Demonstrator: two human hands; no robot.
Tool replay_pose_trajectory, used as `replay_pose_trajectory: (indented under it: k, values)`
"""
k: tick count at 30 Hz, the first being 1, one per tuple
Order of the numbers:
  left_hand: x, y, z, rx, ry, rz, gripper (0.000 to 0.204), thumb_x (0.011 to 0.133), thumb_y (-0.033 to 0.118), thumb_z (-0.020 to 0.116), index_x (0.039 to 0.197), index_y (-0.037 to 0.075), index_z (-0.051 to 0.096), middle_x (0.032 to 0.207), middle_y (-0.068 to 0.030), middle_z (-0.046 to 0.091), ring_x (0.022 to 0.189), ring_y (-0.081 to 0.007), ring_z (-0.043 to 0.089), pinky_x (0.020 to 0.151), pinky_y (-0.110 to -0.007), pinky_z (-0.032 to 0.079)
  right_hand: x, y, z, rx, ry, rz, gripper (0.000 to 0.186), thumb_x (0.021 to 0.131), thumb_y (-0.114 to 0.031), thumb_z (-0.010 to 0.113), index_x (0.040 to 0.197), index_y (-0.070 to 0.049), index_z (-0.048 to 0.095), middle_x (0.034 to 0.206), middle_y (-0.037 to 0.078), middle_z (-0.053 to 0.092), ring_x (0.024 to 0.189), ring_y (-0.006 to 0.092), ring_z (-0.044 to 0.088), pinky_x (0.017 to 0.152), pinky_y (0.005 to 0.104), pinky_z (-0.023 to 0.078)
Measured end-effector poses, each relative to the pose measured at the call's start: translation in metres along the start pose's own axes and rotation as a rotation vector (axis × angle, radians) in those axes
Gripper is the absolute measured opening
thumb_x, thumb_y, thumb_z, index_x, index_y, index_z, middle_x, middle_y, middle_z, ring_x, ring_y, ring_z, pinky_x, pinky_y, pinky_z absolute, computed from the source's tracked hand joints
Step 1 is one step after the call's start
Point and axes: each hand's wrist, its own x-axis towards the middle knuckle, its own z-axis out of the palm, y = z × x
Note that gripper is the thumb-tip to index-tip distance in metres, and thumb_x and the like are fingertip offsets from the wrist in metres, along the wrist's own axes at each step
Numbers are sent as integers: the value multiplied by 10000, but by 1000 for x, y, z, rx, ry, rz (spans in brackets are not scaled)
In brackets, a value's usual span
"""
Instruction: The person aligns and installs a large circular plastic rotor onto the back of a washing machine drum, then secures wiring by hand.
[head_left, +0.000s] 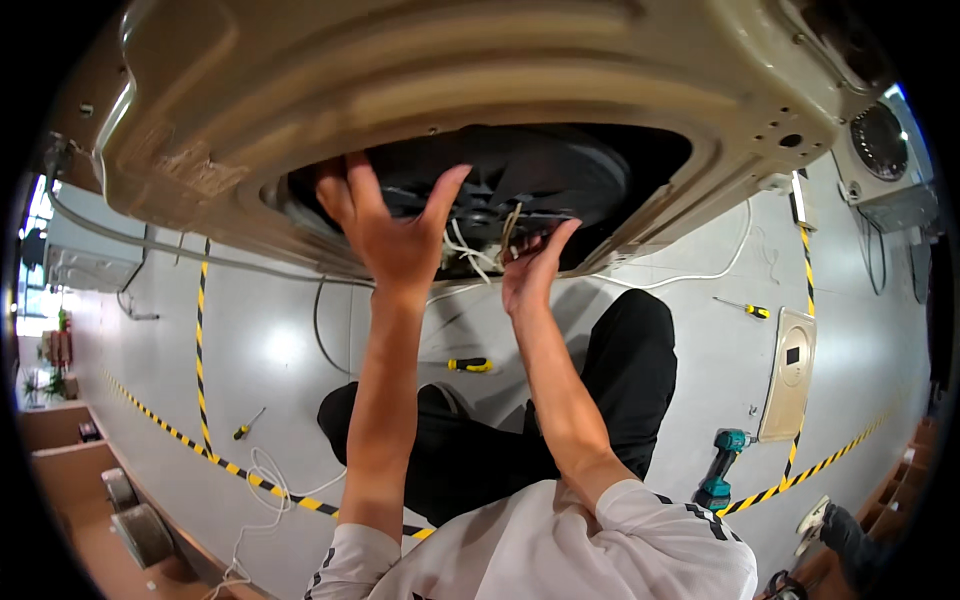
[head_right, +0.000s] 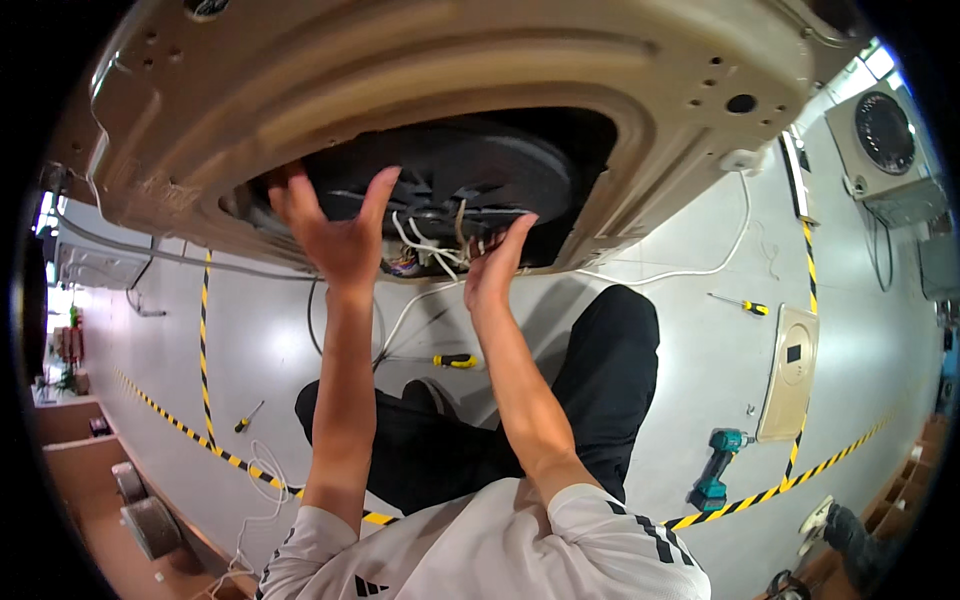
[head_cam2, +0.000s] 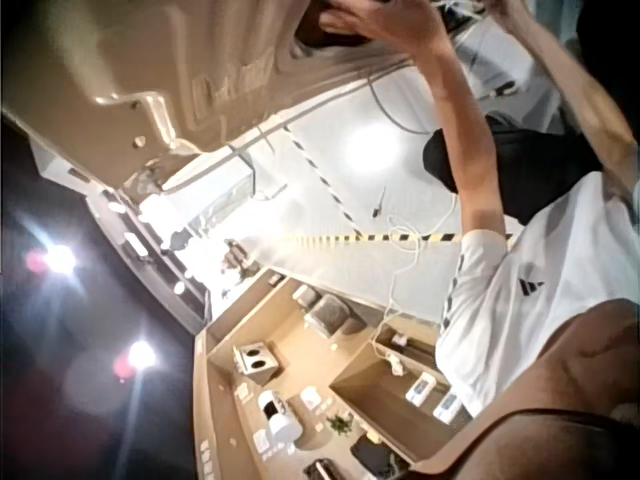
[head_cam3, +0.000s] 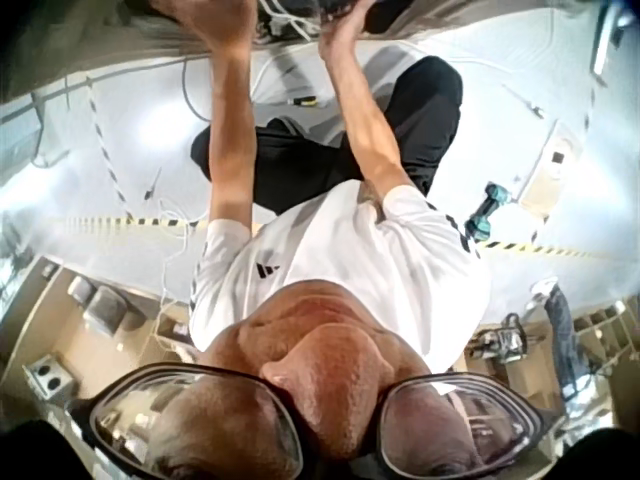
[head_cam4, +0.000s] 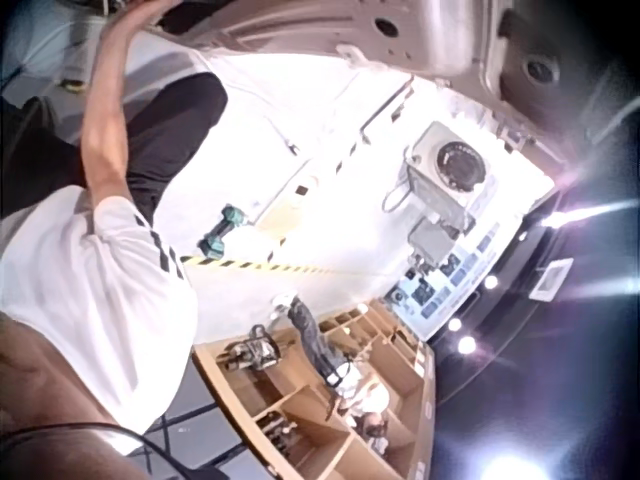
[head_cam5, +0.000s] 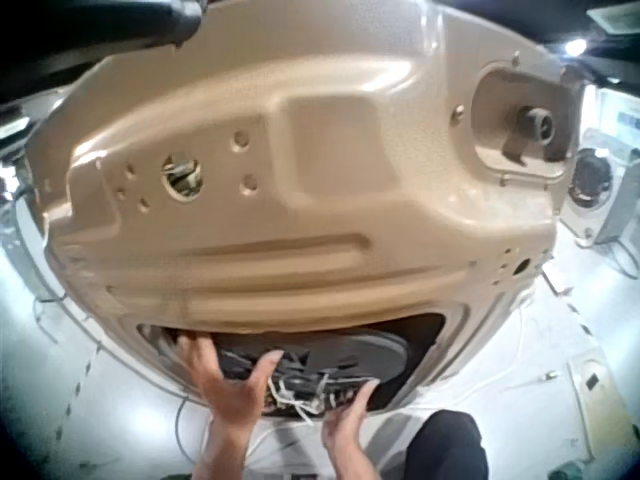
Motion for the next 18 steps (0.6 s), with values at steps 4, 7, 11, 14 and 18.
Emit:
replay_pose_trajectory:
  k: [4, 7, 11, 14, 18]
  values:
    - [2, -3, -3, 31, 17, 98, 775, 633, 233, 832, 1252, -45, 459, 1193, -194, 480, 1079, -356, 424, 962, -406, 324, -2, -2, 0, -66, -67, -12, 722, 778, -749, 437, 1249, -201, 430, 1161, -24, 483, 983, 150, 450, 764, 320, 402]
    - [-7, -7, -8, -103, -60, 22, 780, 702, 201, 781, 1316, -44, 366, 1270, -218, 431, 1165, -364, 391, 1001, -417, 294, 3, -1, -8, -81, -69, 13, 690, 775, -748, 444, 1188, -195, 463, 1070, -31, 517, 923, 151, 471, 725, 311, 398]
    - [-55, -34, -11, -195, -61, 13, 801, 767, 174, 713, 1351, -74, 224, 1404, -274, 253, 1292, -402, 272, 1056, -454, 214, 4, -5, -11, -74, -135, 23, 717, 780, -735, 460, 1269, -213, 426, 1139, -7, 520, 992, 174, 475, 754, 323, 404]
    - [-69, -44, -9, -277, -110, -167, 813, 814, 188, 676, 1392, -49, 155, 1452, -220, 162, 1350, -310, 181, 1085, -425, 167, 5, -3, -15, -58, -191, 26, 741, 788, -712, 482, 1315, -200, 385, 1206, 9, 499, 1037, 191, 467, 799, 340, 403]
    - [-68, -36, 4, -288, -92, -304, 940, 774, 263, 713, 1394, -86, 98, 1463, -276, 97, 1366, -375, 123, 1095, -450, 139, 19, 8, -23, -85, -186, -36, 694, 802, -687, 492, 1263, -171, 445, 1086, 4, 551, 985, 185, 499, 792, 355, 412]
